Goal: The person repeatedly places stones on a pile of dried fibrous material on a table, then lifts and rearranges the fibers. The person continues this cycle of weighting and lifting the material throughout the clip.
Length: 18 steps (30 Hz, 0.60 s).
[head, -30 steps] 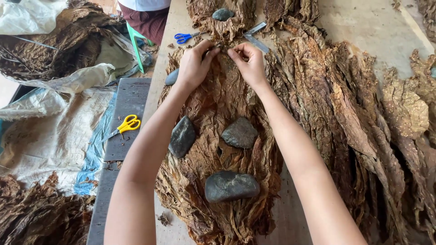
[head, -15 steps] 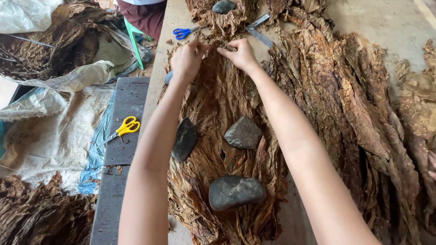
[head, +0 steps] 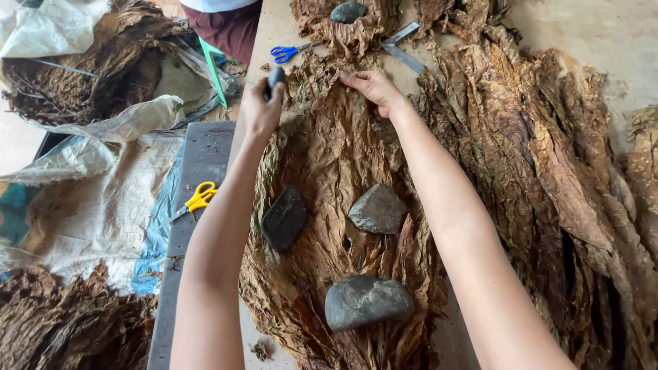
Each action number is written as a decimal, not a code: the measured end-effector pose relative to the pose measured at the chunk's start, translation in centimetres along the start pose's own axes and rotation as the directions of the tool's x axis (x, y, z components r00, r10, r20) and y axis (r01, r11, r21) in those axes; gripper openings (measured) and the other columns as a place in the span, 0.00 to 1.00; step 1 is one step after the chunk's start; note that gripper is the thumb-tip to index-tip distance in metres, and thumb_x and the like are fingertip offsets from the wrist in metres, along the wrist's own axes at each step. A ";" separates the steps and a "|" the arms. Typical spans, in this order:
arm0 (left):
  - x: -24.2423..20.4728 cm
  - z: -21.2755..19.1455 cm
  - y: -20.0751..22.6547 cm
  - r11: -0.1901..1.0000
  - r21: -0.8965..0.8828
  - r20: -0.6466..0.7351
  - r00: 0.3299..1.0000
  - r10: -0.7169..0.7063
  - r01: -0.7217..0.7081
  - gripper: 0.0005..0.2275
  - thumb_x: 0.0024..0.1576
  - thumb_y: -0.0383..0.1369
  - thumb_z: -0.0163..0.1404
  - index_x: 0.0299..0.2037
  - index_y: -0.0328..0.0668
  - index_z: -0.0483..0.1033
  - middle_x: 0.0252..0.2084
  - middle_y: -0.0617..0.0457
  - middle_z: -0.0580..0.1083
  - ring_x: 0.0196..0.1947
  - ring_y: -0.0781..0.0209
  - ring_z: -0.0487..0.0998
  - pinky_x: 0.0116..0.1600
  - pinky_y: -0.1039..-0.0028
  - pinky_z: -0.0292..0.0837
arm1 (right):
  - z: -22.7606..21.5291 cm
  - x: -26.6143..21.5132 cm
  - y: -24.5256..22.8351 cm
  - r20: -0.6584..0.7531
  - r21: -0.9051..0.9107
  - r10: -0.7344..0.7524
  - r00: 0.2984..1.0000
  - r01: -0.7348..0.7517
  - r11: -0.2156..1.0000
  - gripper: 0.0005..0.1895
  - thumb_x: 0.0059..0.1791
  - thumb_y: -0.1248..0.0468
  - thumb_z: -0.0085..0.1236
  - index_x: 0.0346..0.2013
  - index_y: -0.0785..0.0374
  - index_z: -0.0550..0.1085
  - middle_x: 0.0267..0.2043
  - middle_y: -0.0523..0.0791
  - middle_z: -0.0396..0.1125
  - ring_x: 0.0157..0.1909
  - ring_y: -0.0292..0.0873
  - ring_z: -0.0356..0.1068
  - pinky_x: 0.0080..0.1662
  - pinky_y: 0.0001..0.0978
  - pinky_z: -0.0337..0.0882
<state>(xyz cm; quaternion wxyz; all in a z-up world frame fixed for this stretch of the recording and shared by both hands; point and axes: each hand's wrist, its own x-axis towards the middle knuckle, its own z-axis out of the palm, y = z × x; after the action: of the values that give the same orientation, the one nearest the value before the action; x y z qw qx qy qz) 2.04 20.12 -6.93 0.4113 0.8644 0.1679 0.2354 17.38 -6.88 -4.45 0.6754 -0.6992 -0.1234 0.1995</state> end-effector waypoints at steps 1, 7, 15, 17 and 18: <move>-1.2 -1.6 2.2 0.994 -0.108 -0.058 0.998 0.020 -0.026 0.24 0.69 0.47 0.58 0.72 0.45 0.78 0.61 0.35 0.83 0.61 0.36 0.85 0.62 0.44 0.83 | 0.0 0.0 -0.6 0.046 -0.071 0.066 0.997 -0.062 0.996 0.18 0.42 0.40 0.85 0.35 0.42 0.86 0.55 0.39 0.77 0.63 0.42 0.68 0.62 0.46 0.55; -7.7 -4.7 11.5 0.805 -0.040 0.125 0.796 0.592 -0.592 0.26 0.68 0.34 0.66 0.76 0.54 0.73 0.75 0.45 0.74 0.70 0.37 0.75 0.72 0.39 0.69 | 0.1 3.8 2.9 -0.087 -0.118 0.099 0.991 -0.109 0.987 0.28 0.44 0.60 0.83 0.58 0.52 0.84 0.58 0.45 0.81 0.61 0.46 0.78 0.64 0.45 0.74; -3.2 4.4 9.0 0.850 0.121 0.537 0.754 0.379 -0.513 0.22 0.64 0.41 0.67 0.69 0.76 0.83 0.77 0.54 0.74 0.73 0.41 0.69 0.71 0.30 0.60 | 2.6 -3.3 -1.3 -0.336 -0.484 -0.423 0.841 0.231 0.844 0.10 0.52 0.52 0.81 0.35 0.48 0.85 0.34 0.34 0.81 0.38 0.33 0.77 0.46 0.32 0.80; -1.2 6.5 7.1 0.823 0.179 0.478 0.779 0.406 -0.539 0.17 0.66 0.48 0.64 0.63 0.60 0.88 0.68 0.49 0.74 0.73 0.36 0.66 0.76 0.22 0.52 | 5.5 -9.0 -3.7 0.107 -0.423 -0.808 0.580 0.762 0.491 0.04 0.61 0.69 0.63 0.43 0.61 0.76 0.37 0.46 0.72 0.36 0.39 0.68 0.38 0.28 0.71; -2.0 6.1 7.7 0.827 0.177 0.477 0.782 0.402 -0.533 0.17 0.66 0.48 0.64 0.63 0.60 0.88 0.68 0.49 0.74 0.73 0.36 0.66 0.76 0.22 0.52 | 5.3 -11.4 -2.7 0.112 -0.423 -0.804 0.584 0.760 0.493 0.04 0.61 0.69 0.63 0.43 0.61 0.76 0.37 0.46 0.72 0.36 0.39 0.68 0.38 0.28 0.71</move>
<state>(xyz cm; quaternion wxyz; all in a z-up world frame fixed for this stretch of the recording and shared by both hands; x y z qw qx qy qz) 4.44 10.65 -4.79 0.2277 0.9608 -0.1129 0.1113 5.14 -7.02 -0.50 0.5263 -0.7048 -0.4333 -0.1963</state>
